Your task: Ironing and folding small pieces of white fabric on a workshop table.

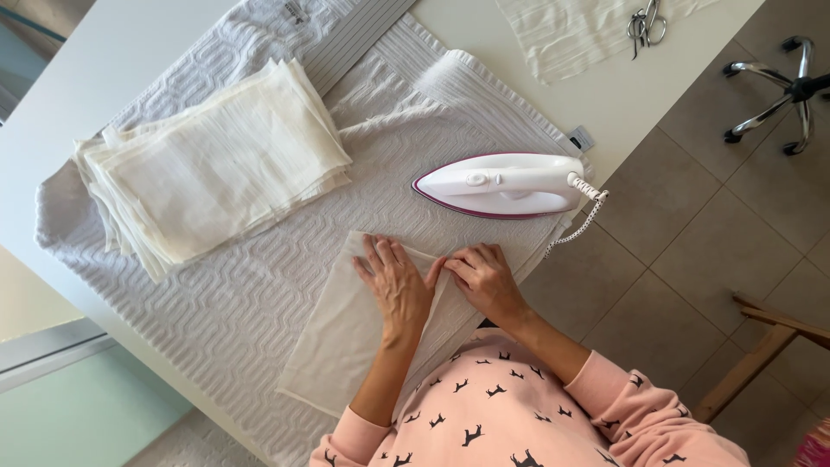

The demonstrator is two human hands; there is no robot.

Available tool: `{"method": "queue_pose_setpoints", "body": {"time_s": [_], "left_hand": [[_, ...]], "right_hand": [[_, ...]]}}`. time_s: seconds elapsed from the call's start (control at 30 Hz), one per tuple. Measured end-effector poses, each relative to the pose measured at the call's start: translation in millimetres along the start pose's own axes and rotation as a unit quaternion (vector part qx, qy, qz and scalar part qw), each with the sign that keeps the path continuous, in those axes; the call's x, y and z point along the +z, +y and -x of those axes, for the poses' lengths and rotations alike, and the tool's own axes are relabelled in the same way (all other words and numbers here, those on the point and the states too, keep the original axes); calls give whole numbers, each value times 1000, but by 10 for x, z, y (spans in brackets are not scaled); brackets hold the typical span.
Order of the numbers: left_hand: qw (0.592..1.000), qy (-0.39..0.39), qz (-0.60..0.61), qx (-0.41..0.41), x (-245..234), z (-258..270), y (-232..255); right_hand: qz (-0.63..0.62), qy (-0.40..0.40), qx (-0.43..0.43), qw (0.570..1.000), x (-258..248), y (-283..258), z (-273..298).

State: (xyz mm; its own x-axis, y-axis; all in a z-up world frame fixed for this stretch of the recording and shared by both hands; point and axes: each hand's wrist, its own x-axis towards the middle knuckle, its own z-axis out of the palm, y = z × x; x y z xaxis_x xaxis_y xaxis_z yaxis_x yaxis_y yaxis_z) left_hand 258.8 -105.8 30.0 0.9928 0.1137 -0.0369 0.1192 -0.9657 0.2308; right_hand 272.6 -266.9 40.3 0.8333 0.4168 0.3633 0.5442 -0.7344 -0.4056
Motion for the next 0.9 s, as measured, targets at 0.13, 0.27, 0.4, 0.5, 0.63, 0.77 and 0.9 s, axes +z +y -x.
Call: {"method": "queue_pose_setpoints", "body": {"time_s": [0.13, 0.27, 0.4, 0.5, 0.63, 0.77, 0.9], "left_hand": [[999, -18, 32, -13, -40, 12, 16], [999, -14, 35, -12, -17, 3, 27], [999, -26, 25, -21, 7, 22, 16], [999, -23, 40, -25, -2, 26, 19], [999, 6, 32, -14, 21, -6, 10], [999, 6, 41, -12, 36, 58, 5], [999, 16, 38, -18, 59, 90, 14]], "right_hand": [[-56, 0, 20, 998, -102, 143, 68], [-63, -10, -6, 998, -287, 157, -25], [-14, -20, -38, 999, -71, 218, 150], [-6, -33, -36, 999, -134, 208, 140], [214, 6, -114, 970, -547, 467, -291], [252, -144, -1, 957, -694, 1196, -768], [122, -327, 114, 930, -946, 923, -1118]]}}
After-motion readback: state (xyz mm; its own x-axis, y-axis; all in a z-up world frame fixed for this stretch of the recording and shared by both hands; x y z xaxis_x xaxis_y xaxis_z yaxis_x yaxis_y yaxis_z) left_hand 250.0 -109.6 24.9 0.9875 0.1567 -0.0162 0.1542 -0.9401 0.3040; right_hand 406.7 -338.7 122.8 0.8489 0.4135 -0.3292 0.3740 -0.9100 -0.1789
